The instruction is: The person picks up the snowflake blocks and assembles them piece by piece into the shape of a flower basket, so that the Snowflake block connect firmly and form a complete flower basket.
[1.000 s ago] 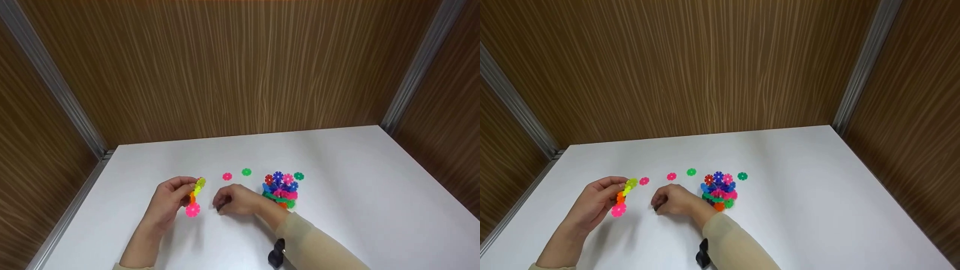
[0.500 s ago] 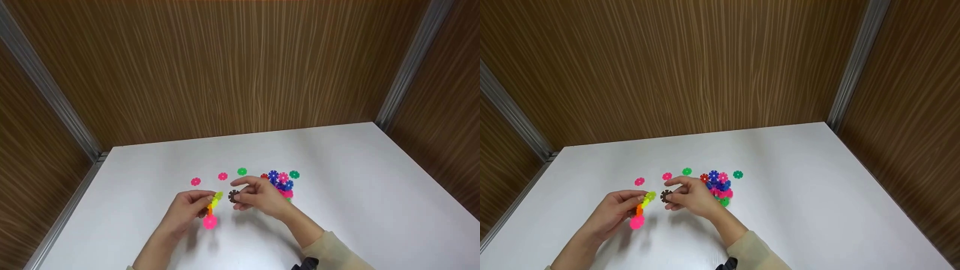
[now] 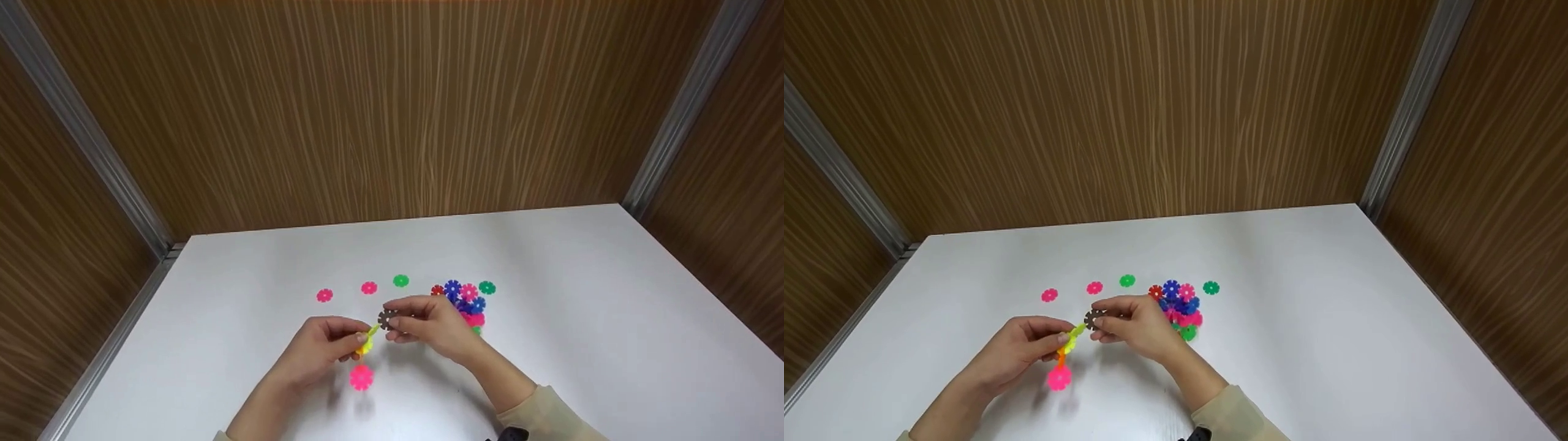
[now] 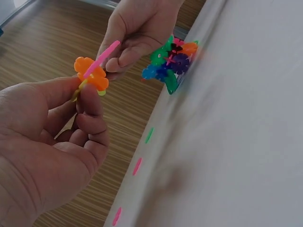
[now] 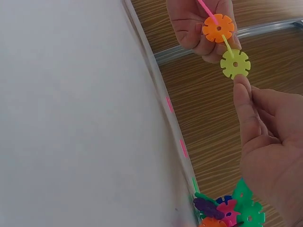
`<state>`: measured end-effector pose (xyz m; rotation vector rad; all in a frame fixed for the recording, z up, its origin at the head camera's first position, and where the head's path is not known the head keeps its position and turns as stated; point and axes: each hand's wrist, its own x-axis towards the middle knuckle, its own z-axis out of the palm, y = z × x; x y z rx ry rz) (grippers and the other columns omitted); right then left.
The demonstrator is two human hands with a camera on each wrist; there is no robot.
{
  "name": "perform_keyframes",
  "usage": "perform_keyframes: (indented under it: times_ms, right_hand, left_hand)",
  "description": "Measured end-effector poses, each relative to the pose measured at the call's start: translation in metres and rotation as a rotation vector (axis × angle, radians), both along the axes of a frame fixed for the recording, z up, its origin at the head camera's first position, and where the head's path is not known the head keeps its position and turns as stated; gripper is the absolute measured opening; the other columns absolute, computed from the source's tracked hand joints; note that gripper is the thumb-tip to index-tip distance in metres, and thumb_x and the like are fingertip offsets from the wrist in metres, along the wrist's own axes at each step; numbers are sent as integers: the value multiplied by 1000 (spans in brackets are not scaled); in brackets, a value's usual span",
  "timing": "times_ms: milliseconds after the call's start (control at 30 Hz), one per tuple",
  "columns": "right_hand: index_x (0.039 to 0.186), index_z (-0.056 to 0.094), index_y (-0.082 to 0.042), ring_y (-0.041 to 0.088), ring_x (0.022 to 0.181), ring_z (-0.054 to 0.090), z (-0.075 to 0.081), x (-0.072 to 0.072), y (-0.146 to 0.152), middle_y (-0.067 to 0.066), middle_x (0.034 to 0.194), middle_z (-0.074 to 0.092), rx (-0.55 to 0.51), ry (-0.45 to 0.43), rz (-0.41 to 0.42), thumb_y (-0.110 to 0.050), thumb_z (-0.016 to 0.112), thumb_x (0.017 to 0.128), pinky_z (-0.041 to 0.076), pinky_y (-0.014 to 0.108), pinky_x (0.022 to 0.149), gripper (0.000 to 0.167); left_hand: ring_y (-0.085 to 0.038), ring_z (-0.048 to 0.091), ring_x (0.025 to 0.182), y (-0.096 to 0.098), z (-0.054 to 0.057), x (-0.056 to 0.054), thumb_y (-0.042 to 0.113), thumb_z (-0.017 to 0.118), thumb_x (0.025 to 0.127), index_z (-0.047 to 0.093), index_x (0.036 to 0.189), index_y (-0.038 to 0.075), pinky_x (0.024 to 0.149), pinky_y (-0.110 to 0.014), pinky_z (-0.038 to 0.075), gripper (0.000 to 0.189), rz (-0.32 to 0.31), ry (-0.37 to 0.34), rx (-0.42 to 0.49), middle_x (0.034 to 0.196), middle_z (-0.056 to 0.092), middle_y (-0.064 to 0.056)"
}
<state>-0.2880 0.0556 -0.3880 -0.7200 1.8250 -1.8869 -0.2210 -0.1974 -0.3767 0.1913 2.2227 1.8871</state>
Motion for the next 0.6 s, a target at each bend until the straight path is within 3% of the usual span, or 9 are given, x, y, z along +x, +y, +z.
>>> perform_keyframes:
  times_ms: [167, 367, 600]
  right_hand:
    - [134, 72, 0, 25, 99, 78, -2, -2, 3, 19, 121, 75, 14, 11, 53, -4, 72, 100, 62, 39, 91, 34]
    - [133, 74, -6, 30, 105, 75, -1, -3, 7, 13, 121, 77, 88, 99, 53, -4, 75, 98, 62, 36, 91, 35]
    - [132, 73, -2, 33, 103, 76, -2, -1, 4, 15, 119, 77, 108, 126, 72, 0, 73, 98, 62, 36, 90, 34]
  left_hand:
    - [-19, 64, 83, -1, -1, 0, 19, 76, 100, 80, 118, 7, 77, -27, 56, 22, -18, 14, -19, 102, 77, -8]
    - [-20, 66, 88, -2, -4, 0, 18, 76, 100, 81, 116, 9, 81, -28, 57, 20, -24, 66, -33, 106, 78, -7]
    - [-22, 67, 89, -2, -4, 0, 15, 76, 100, 82, 113, 8, 83, -28, 59, 16, -36, 115, -54, 105, 78, -7]
